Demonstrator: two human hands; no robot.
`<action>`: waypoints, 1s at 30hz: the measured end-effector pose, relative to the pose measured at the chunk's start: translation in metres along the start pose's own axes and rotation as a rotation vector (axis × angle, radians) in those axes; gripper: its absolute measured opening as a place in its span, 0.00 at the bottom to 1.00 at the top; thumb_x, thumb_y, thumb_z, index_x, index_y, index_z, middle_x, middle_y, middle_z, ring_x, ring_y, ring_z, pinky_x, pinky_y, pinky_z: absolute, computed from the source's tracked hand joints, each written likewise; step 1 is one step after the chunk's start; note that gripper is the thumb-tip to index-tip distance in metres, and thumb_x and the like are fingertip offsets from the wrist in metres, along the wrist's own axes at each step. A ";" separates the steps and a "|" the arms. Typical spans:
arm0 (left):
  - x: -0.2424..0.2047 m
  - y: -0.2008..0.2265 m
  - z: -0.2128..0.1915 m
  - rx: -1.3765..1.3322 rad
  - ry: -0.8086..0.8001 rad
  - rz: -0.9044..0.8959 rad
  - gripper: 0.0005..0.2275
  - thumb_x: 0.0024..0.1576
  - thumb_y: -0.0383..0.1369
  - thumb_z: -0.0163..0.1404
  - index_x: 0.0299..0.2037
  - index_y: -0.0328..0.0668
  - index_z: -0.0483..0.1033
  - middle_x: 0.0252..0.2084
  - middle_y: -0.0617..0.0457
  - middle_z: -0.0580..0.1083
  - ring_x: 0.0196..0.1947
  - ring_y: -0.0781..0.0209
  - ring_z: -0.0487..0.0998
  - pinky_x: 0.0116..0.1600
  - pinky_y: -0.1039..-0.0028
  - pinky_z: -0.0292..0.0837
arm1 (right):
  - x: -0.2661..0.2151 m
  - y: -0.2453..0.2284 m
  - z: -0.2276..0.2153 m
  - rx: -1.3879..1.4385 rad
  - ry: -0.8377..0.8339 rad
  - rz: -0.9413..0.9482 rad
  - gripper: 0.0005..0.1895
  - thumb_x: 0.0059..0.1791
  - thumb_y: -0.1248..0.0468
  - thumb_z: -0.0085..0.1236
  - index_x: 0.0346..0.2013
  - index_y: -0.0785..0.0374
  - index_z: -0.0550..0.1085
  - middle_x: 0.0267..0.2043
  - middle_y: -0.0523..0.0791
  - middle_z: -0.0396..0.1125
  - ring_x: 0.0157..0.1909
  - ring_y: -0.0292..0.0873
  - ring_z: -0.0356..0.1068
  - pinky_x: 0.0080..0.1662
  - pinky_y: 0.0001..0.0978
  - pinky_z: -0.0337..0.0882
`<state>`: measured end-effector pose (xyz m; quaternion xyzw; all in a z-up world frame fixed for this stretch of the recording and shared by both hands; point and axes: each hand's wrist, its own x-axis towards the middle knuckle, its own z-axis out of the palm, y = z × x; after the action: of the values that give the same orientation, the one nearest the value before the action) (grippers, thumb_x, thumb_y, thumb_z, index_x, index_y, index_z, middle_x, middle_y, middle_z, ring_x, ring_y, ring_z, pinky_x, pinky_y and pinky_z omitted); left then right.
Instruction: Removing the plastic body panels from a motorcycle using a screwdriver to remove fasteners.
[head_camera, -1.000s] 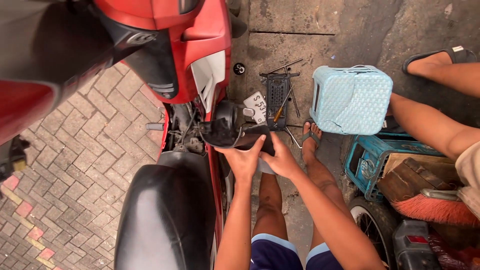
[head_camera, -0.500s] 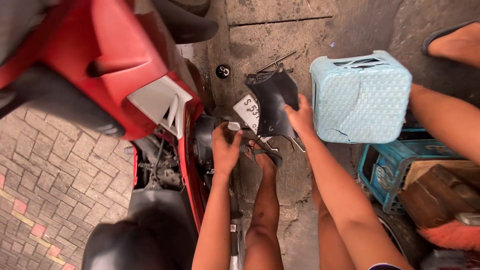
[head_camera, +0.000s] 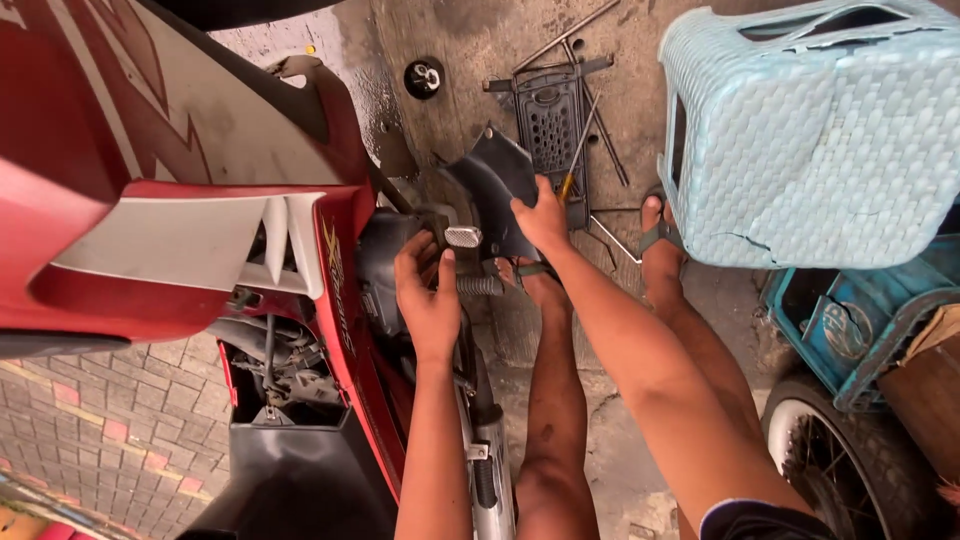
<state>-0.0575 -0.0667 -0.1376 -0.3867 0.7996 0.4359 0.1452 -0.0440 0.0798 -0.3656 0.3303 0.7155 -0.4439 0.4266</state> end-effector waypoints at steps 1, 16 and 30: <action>0.002 0.001 0.000 -0.021 -0.004 0.020 0.14 0.65 0.29 0.49 0.60 0.33 0.69 0.59 0.42 0.69 0.61 0.40 0.73 0.62 0.51 0.75 | -0.008 -0.010 -0.001 0.041 -0.036 0.023 0.34 0.49 0.53 0.57 0.68 0.58 0.64 0.62 0.60 0.66 0.64 0.60 0.67 0.60 0.51 0.72; -0.062 -0.018 -0.010 -0.007 0.067 -0.087 0.13 0.63 0.28 0.52 0.56 0.34 0.72 0.54 0.39 0.72 0.57 0.41 0.76 0.61 0.54 0.75 | -0.066 -0.015 -0.054 -0.089 -0.037 0.124 0.34 0.50 0.50 0.56 0.68 0.58 0.62 0.58 0.61 0.68 0.60 0.61 0.70 0.55 0.53 0.74; -0.054 -0.043 0.007 -0.002 0.025 0.018 0.11 0.67 0.28 0.45 0.57 0.36 0.71 0.57 0.44 0.70 0.58 0.44 0.75 0.61 0.51 0.75 | 0.005 0.019 0.056 -0.004 -0.082 0.050 0.29 0.51 0.51 0.53 0.63 0.61 0.62 0.53 0.60 0.69 0.55 0.61 0.73 0.47 0.54 0.75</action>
<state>0.0091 -0.0483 -0.1360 -0.3850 0.8043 0.4332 0.1310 -0.0125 0.0367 -0.3904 0.3286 0.6897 -0.4450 0.4672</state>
